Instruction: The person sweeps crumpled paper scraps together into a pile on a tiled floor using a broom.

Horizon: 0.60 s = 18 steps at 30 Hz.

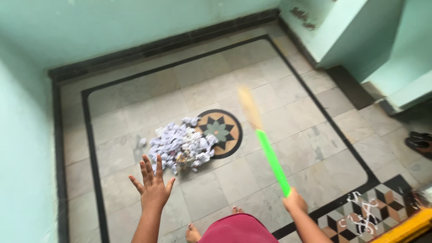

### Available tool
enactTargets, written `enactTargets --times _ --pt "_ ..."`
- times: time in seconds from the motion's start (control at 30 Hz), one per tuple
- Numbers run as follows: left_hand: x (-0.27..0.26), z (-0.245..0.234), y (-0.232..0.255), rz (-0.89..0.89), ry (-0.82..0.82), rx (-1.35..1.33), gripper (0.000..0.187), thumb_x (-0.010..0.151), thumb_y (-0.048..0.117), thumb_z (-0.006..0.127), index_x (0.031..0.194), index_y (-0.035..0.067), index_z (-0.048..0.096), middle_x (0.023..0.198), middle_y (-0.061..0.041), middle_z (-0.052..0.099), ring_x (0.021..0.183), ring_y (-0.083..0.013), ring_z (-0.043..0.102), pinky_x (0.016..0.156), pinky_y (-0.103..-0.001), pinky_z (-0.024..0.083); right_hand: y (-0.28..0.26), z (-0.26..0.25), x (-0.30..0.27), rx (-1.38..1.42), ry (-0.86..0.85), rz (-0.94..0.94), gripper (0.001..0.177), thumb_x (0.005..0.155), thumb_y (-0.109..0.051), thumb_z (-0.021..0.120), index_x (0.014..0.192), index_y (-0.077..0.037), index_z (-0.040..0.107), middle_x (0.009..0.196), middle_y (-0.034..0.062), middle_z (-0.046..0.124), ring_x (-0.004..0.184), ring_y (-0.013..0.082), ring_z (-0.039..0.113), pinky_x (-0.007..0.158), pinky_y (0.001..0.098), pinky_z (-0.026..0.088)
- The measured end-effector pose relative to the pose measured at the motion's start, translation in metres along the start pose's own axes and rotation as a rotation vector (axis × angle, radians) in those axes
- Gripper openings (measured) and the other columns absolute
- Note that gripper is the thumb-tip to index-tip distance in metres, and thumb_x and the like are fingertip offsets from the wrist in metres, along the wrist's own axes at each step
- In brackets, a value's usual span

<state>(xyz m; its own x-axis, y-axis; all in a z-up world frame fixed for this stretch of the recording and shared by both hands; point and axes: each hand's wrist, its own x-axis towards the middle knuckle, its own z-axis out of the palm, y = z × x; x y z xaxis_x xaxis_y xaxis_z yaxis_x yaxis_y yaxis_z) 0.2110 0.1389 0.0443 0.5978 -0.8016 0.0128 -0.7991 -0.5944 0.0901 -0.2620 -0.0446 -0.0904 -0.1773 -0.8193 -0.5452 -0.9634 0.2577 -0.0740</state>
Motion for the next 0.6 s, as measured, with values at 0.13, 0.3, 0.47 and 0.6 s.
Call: enactTargets --times 0.13,0.3,0.47,0.6 --pt "-0.022 0.008 -0.045 -0.067 -0.031 -0.027 0.103 0.080 0.060 0.061 0.159 0.034 0.001 0.169 -0.009 -0.017 0.157 -0.0253 -0.006 0.118 -0.072 -0.007 0.008 0.019 -0.011 -0.033 -0.086 0.195 0.045 0.080 -0.021 0.075 0.124 -0.021 0.065 0.114 0.0125 0.076 0.107 0.0328 0.073 0.088 0.0469 0.059" --pt "-0.041 0.005 -0.086 -0.132 -0.244 0.112 0.098 0.085 0.058 0.062 0.163 0.038 0.005 0.170 -0.008 -0.018 0.158 -0.0236 -0.006 0.120 -0.070 -0.007 -0.007 0.077 -0.019 0.063 -0.288 0.383 0.030 0.079 -0.015 0.078 0.108 -0.006 0.079 0.079 0.0123 0.083 0.070 0.0244 0.083 0.070 0.0386 0.066" --pt "-0.054 -0.004 -0.116 -0.155 -0.316 0.187 0.092 0.087 0.054 0.062 0.159 0.037 0.007 0.170 -0.011 -0.017 0.159 -0.0253 -0.004 0.120 -0.072 -0.006 -0.094 0.143 -0.046 -0.092 -0.333 0.099 0.047 0.082 -0.025 0.072 0.128 -0.012 0.070 0.132 0.0142 0.071 0.121 0.0309 0.069 0.101 0.0393 0.056" --pt "-0.060 -0.008 -0.128 -0.160 -0.283 0.179 0.091 0.086 0.052 0.062 0.159 0.038 0.009 0.170 -0.011 -0.016 0.159 -0.0247 -0.002 0.120 -0.072 -0.005 -0.181 0.161 -0.039 -0.116 -0.422 -0.061 0.047 0.084 -0.036 0.079 0.123 -0.011 0.072 0.128 0.0153 0.071 0.117 0.0328 0.069 0.097 0.0433 0.057"
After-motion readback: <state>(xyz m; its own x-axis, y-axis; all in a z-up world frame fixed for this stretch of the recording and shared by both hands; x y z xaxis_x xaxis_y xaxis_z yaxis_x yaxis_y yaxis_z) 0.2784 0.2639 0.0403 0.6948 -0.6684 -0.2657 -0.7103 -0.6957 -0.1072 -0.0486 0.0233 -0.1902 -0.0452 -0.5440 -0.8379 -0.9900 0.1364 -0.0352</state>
